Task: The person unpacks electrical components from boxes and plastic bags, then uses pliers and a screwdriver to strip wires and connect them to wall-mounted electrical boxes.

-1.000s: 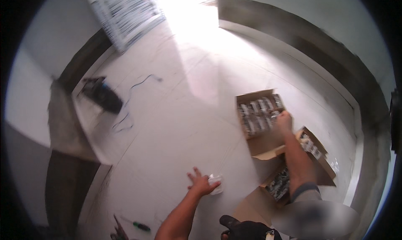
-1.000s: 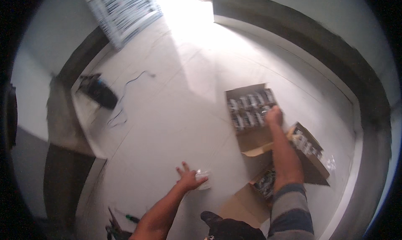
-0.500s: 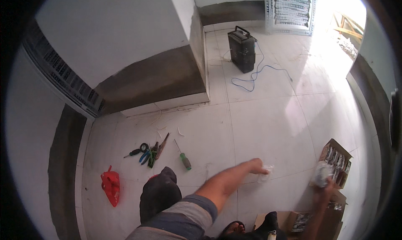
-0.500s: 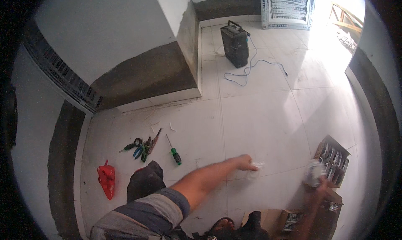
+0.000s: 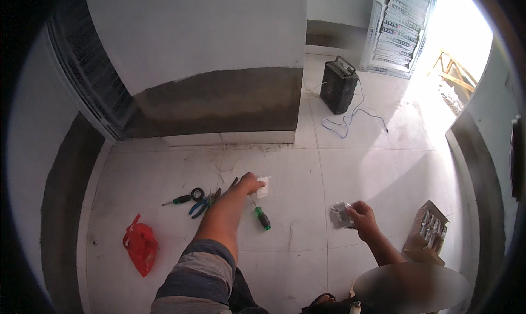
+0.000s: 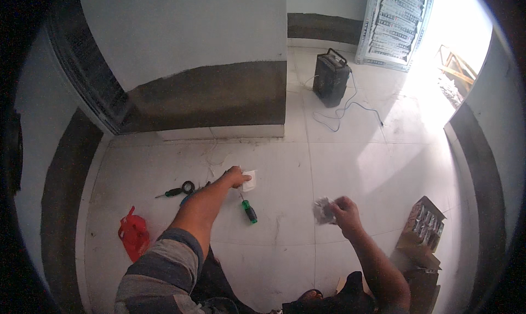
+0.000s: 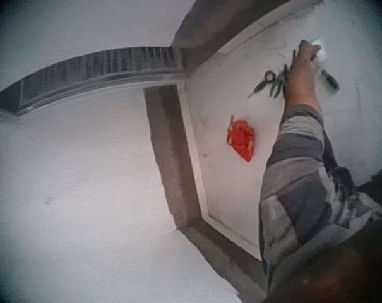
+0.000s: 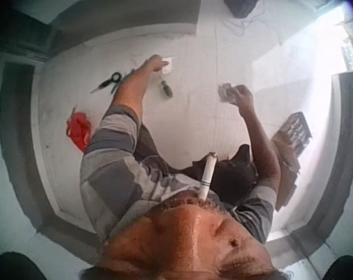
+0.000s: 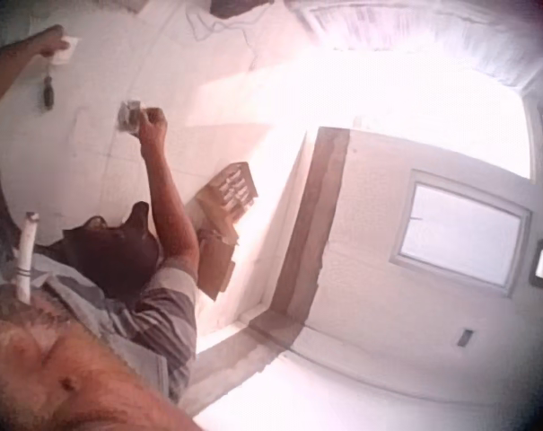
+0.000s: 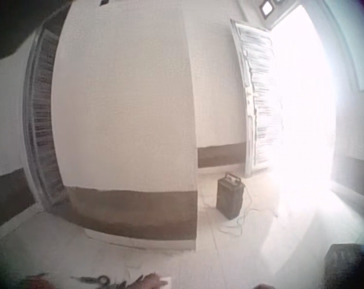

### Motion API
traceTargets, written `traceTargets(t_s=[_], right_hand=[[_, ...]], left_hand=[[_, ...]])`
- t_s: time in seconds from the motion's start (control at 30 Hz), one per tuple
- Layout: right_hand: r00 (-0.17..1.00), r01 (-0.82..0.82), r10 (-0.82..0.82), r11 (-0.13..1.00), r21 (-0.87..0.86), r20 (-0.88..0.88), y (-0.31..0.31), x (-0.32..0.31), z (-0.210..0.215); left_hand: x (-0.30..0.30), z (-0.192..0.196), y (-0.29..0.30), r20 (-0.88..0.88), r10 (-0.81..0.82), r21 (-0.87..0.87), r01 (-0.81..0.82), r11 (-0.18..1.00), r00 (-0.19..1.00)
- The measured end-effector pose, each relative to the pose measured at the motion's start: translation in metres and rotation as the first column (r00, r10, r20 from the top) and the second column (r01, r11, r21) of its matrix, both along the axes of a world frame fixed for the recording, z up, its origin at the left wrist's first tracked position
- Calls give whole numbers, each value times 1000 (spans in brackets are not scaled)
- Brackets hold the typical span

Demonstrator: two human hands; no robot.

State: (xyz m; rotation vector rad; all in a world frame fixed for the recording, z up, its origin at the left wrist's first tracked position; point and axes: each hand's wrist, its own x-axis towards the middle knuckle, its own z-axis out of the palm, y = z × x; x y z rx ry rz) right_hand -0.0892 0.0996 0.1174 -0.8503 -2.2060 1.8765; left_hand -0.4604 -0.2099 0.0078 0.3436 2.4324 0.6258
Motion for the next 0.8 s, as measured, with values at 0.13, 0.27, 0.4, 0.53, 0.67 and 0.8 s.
traceTargets(t_s=[0.13, 0.27, 0.4, 0.53, 0.67, 0.8], right_hand=[[998, -14, 9, 997, -79, -65, -57, -77, 60], [991, 57, -87, 959, -277, -97, -103, -128, 102], [980, 116, -151, 961, -250, -127, -136, -177, 116], [969, 154, -191, 963, -223, -157, -162, -218, 131], [961, 102, -128, 988, -115, -247, -198, -261, 153], [953, 192, -171, 979, 62, -249, -203, -287, 165]], left_hand=[[-40, -72, -30, -62, 74, 97, -67, 993, 995], [-58, -91, -17, 58, 54, 149, -62, 987, 997], [-62, -104, -31, 161, 112, 207, -144, 968, 981], [-48, -72, -38, -26, 208, 123, -203, 971, 978], [-55, -38, -13, -212, 337, 515, -188, 836, 917], [-38, 137, 18, 764, -244, 640, -751, 164, 598]])
